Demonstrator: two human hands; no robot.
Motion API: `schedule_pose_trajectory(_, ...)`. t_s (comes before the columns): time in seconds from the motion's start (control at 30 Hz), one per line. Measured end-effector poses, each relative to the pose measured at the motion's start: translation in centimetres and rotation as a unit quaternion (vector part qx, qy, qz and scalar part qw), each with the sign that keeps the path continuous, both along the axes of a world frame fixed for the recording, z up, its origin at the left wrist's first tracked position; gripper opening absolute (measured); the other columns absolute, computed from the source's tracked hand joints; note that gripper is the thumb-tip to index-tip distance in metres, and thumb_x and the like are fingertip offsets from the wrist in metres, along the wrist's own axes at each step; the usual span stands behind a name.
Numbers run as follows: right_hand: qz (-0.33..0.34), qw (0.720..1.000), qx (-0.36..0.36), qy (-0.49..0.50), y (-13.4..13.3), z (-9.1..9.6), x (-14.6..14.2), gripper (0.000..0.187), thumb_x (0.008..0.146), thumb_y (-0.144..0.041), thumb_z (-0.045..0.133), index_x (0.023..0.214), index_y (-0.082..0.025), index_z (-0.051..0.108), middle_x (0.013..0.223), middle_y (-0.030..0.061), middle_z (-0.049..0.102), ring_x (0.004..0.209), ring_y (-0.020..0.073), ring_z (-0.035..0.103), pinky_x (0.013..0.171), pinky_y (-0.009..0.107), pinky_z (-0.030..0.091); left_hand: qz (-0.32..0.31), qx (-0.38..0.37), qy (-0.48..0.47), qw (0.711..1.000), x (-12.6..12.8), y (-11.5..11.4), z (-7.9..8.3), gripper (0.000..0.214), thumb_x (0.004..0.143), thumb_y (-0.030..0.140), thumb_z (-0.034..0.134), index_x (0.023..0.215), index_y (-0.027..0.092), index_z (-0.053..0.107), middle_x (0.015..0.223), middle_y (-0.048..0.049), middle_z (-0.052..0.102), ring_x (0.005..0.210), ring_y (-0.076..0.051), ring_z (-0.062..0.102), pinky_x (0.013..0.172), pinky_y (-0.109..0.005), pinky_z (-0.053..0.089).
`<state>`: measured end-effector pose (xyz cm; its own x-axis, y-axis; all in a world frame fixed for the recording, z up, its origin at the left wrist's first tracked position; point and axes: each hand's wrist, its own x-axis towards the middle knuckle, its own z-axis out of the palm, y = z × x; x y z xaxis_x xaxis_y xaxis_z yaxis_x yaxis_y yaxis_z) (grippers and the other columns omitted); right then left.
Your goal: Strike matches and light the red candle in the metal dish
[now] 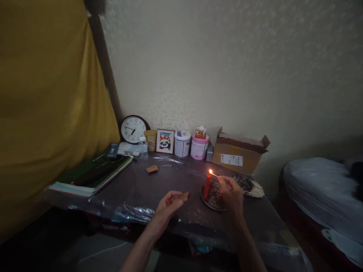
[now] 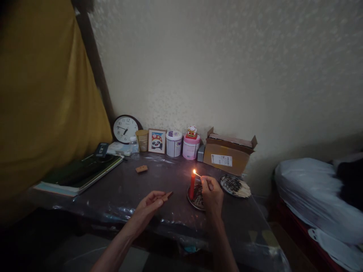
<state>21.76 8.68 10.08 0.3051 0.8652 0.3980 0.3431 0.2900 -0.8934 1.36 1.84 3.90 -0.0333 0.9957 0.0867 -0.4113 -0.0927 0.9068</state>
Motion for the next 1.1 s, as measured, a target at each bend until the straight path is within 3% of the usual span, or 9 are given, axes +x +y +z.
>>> schedule_pose_trajectory(0.17,0.006,1.000,0.005,0.001,0.4,-0.5,0.0,0.029,0.071,-0.043,0.056,0.077,-0.017,0.065,0.072,0.0057,0.069,0.062,0.0194,0.061,0.050,0.025,0.042,0.002,-0.008,0.005,1.000,0.0,-0.1,0.1,0.029,0.068,0.034,0.068,0.093,0.020,0.062,0.096,-0.0057,0.067,0.090,-0.020,0.057,0.080,-0.029,0.037)
schedule_pose_trajectory(0.5,0.012,1.000,0.005,-0.002,0.7,-1.0,0.1,0.030,0.072,-0.044,0.055,0.079,-0.017,0.067,0.057,0.0023,0.065,0.055,0.0186,0.059,0.048,0.026,0.041,0.007,-0.011,0.003,1.000,0.1,0.0,0.1,0.027,0.067,0.034,0.069,0.091,0.021,0.063,0.095,-0.0046,0.068,0.088,-0.019,0.058,0.078,-0.028,0.037)
schedule_pose_trajectory(0.73,0.009,1.000,0.010,-0.008,0.5,-0.7,0.0,0.030,0.073,-0.043,0.055,0.079,-0.017,0.066,0.070,0.0056,0.069,0.062,0.0194,0.061,0.050,0.025,0.042,0.004,-0.007,0.003,1.000,0.0,0.0,-0.1,0.026,0.069,0.031,0.068,0.092,0.021,0.062,0.095,-0.0045,0.068,0.088,-0.018,0.057,0.078,-0.028,0.037)
schedule_pose_trajectory(1.1,0.013,1.000,0.018,0.004,0.1,0.1,0.0,0.029,0.072,-0.043,0.056,0.078,-0.016,0.065,0.063,0.0037,0.067,0.058,0.0181,0.060,0.049,0.025,0.042,-0.004,0.010,-0.002,1.000,-0.1,0.1,-0.4,0.025,0.071,0.030,0.067,0.093,0.020,0.062,0.100,-0.0056,0.068,0.093,-0.018,0.056,0.084,-0.028,0.035)
